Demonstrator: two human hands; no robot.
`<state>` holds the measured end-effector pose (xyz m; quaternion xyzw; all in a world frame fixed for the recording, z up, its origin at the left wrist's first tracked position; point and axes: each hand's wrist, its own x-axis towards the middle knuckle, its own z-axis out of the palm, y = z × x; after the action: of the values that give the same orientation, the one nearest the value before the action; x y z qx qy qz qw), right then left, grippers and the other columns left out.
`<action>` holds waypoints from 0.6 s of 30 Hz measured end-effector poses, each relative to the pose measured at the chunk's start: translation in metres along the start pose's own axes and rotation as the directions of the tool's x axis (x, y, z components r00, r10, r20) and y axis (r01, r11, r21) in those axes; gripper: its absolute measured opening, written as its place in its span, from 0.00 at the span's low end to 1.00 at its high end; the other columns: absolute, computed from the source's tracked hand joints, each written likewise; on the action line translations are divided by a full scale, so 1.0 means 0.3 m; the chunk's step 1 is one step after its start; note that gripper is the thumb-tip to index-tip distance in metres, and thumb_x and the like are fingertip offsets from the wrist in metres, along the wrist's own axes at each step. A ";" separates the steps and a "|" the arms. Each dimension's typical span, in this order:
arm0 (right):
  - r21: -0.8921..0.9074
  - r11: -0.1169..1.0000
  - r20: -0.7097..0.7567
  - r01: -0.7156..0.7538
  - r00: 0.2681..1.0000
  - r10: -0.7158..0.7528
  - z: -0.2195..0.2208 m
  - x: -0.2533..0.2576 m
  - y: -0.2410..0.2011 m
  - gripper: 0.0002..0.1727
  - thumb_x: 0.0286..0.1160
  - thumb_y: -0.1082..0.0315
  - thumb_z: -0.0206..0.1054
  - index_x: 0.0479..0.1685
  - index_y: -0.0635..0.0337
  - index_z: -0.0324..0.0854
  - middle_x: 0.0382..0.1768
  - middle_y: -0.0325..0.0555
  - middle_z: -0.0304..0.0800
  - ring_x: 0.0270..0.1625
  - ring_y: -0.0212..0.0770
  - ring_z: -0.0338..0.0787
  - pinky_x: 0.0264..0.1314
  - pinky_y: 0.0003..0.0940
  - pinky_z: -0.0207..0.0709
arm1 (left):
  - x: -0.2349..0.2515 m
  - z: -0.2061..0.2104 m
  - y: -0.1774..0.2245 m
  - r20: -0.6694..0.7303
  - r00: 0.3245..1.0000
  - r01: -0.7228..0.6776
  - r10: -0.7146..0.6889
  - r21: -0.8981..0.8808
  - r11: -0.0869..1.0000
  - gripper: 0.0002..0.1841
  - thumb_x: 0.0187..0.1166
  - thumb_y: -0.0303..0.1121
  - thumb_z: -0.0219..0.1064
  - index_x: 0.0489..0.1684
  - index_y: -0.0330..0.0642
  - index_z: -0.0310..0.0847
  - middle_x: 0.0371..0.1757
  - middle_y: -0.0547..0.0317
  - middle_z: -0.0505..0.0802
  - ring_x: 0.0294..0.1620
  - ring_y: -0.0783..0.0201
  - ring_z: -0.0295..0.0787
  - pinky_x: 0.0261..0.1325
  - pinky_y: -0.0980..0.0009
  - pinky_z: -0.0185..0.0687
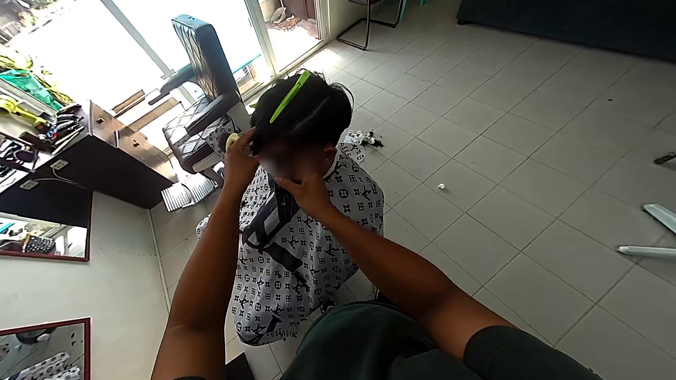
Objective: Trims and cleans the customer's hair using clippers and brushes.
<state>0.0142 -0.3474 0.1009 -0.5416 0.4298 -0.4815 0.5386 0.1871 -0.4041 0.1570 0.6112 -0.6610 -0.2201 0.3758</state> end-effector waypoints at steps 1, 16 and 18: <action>0.005 1.000 -0.003 0.002 1.000 -0.001 0.000 -0.003 -0.002 0.22 0.78 0.57 0.74 0.59 0.66 0.80 0.33 0.45 0.90 0.32 0.31 0.87 0.42 0.31 0.82 | -0.001 0.000 0.002 -0.003 1.000 0.011 -0.011 -0.003 1.000 0.35 0.65 0.28 0.83 0.78 0.41 0.78 0.75 0.48 0.86 0.77 0.57 0.79 0.82 0.54 0.69; 0.016 1.000 -0.025 -0.003 1.000 0.003 -0.004 0.001 -0.001 0.22 0.78 0.58 0.74 0.58 0.67 0.79 0.35 0.47 0.92 0.35 0.33 0.89 0.45 0.32 0.84 | -0.001 -0.001 -0.001 -0.005 1.000 0.003 -0.003 0.002 1.000 0.35 0.65 0.29 0.83 0.78 0.40 0.78 0.74 0.47 0.86 0.77 0.57 0.79 0.82 0.54 0.68; 0.005 1.000 -0.031 -0.019 0.999 0.020 -0.009 0.003 -0.004 0.22 0.78 0.57 0.74 0.58 0.67 0.79 0.35 0.47 0.92 0.35 0.33 0.89 0.45 0.33 0.84 | -0.001 -0.002 -0.001 -0.002 1.000 0.003 -0.003 0.008 1.000 0.36 0.65 0.30 0.84 0.78 0.40 0.78 0.75 0.47 0.86 0.78 0.56 0.78 0.83 0.54 0.68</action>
<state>0.0117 -0.3488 0.1019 -0.5286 0.4423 -0.4856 0.5378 0.1877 -0.4039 0.1569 0.6139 -0.6606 -0.2172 0.3736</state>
